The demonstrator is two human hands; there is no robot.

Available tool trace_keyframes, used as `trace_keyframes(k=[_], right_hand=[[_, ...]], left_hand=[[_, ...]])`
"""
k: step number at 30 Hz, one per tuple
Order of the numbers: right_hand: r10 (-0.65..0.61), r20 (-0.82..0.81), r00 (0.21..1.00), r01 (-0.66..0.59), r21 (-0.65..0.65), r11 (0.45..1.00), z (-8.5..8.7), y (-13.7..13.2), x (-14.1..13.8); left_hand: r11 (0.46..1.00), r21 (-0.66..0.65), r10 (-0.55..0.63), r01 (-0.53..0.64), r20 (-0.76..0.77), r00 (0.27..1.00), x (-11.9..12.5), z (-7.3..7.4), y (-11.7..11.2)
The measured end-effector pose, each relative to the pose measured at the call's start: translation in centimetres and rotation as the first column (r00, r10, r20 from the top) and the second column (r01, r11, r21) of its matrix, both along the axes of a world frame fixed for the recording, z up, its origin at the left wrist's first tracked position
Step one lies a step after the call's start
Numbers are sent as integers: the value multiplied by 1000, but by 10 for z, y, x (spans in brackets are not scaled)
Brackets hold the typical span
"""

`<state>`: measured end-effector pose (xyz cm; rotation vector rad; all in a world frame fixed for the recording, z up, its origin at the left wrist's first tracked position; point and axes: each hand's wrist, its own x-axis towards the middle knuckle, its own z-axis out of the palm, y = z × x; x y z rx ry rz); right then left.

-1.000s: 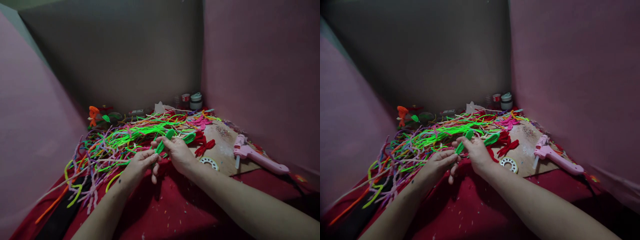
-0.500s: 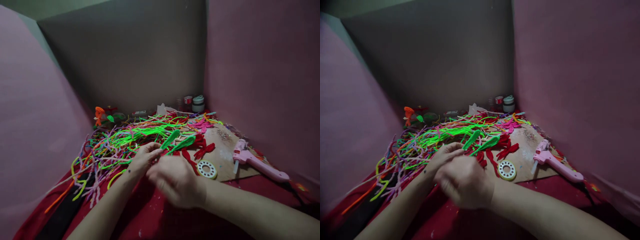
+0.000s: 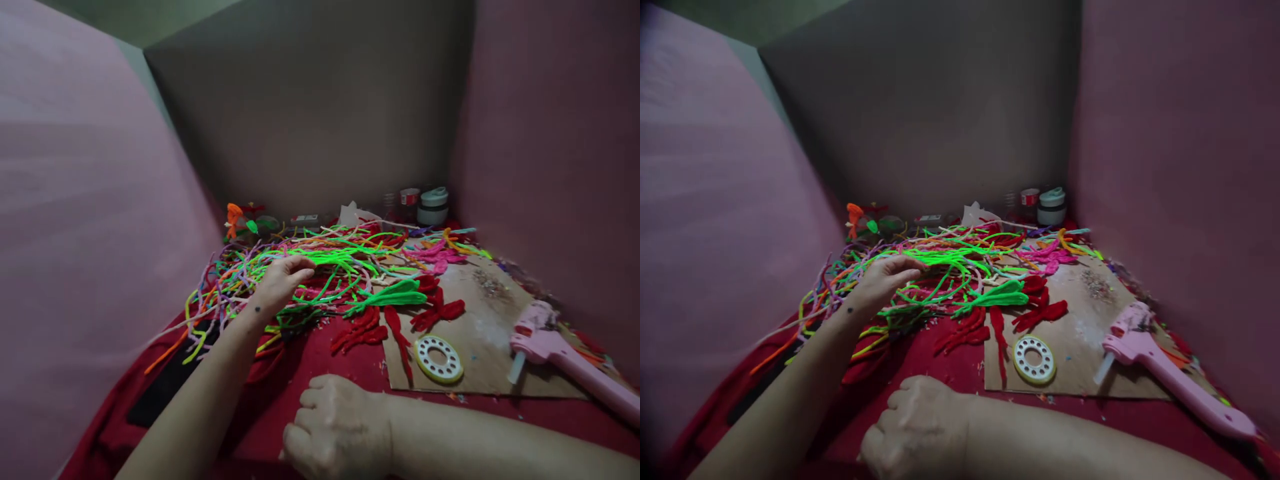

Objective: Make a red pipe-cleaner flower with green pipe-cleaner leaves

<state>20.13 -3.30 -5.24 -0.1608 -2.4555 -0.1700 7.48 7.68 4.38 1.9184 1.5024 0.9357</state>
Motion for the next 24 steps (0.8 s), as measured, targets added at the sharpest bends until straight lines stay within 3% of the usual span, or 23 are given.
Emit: trace_keyframes(k=[3, 7, 12, 16, 21, 24], right_hand=[[3, -19, 1000, -3, -34, 999, -6, -2, -1], [-34, -63, 997, 27, -111, 993, -6, -2, -1], [-41, -63, 997, 32, -143, 989, -7, -1, -2], [-48, -88, 995, 34, -154, 987, -12, 1, -5], [-53, -99, 994, 36, -165, 986, -14, 1, -6], [-54, -100, 993, 36, -175, 984, -14, 1, -6]], left_hand=[[998, 63, 3, 3, -88, 996, -25, -1, -4], [984, -61, -179, 169, -285, 942, -43, -14, -8], [962, 64, -146, 266, -700, 699, -44, -41, 3], [949, 74, -116, 306, -821, 558, -41, -49, 11], [938, 162, -44, 305, -821, 569, -39, -41, 11], [954, 182, 11, 240, -817, 577, -40, -37, 19]])
